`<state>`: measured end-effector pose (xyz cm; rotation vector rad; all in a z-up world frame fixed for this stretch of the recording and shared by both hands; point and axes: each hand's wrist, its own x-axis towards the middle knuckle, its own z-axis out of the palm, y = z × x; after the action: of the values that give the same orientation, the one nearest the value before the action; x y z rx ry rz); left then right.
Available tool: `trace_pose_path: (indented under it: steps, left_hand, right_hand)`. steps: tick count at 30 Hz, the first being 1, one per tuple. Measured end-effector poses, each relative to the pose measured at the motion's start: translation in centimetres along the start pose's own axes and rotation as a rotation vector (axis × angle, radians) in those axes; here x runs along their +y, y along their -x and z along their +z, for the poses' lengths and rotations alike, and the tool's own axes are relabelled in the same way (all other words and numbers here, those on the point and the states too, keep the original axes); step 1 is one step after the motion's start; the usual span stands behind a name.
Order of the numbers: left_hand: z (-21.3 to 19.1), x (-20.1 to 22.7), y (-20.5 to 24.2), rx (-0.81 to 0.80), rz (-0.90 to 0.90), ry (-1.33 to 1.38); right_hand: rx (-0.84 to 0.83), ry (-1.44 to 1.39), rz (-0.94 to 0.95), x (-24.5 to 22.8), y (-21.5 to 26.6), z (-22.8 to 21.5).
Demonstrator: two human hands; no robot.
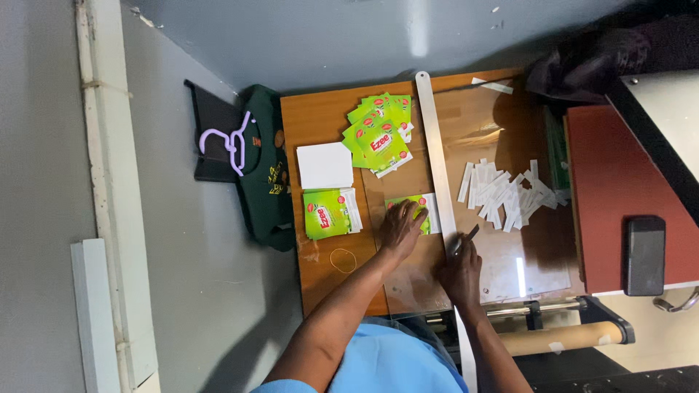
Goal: The person uses a utility knife and a metal ruler to trim the edges of small green packets on a wooden table. They repeatedly align each packet against the ruler, cut off a strip, and set the trimmed packet aside while accumulating cut-off strips.
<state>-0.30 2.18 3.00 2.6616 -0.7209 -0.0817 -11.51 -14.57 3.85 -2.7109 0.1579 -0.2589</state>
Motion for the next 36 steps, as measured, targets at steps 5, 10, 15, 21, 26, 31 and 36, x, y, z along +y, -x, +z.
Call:
trace_pose_path:
  steps: [5, 10, 15, 21, 26, 31, 36]
  left_hand:
    - [4.6, -1.0, 0.1, 0.080, 0.053, 0.065]
    - [2.3, -0.7, 0.3, 0.094, 0.065, 0.058]
    - [1.9, -0.3, 0.6, 0.076, 0.136, -0.011]
    - [3.2, -0.5, -0.3, 0.043, 0.176, 0.048]
    - [3.7, -0.1, -0.4, 0.100, 0.187, 0.037]
    - [3.8, -0.5, -0.4, 0.133, 0.181, 0.053]
    - [4.1, -0.4, -0.4, 0.159, 0.181, 0.062]
  right_hand:
    - [-0.050, -0.105, -0.003, 1.3, 1.6, 3.2]
    - [-0.085, -0.011, -0.104, -0.2, 2.1, 1.6]
    - [0.083, -0.182, -0.034, -0.1, 2.8, 0.3]
    - [-0.017, -0.293, -0.203, 0.2, 3.4, -0.2]
    - [-0.099, -0.274, -0.248, 1.9, 3.5, -0.2]
    - [-0.113, -0.270, -0.335, 3.1, 3.8, 0.9]
    - [-0.145, -0.215, -0.302, 3.4, 4.2, 1.2]
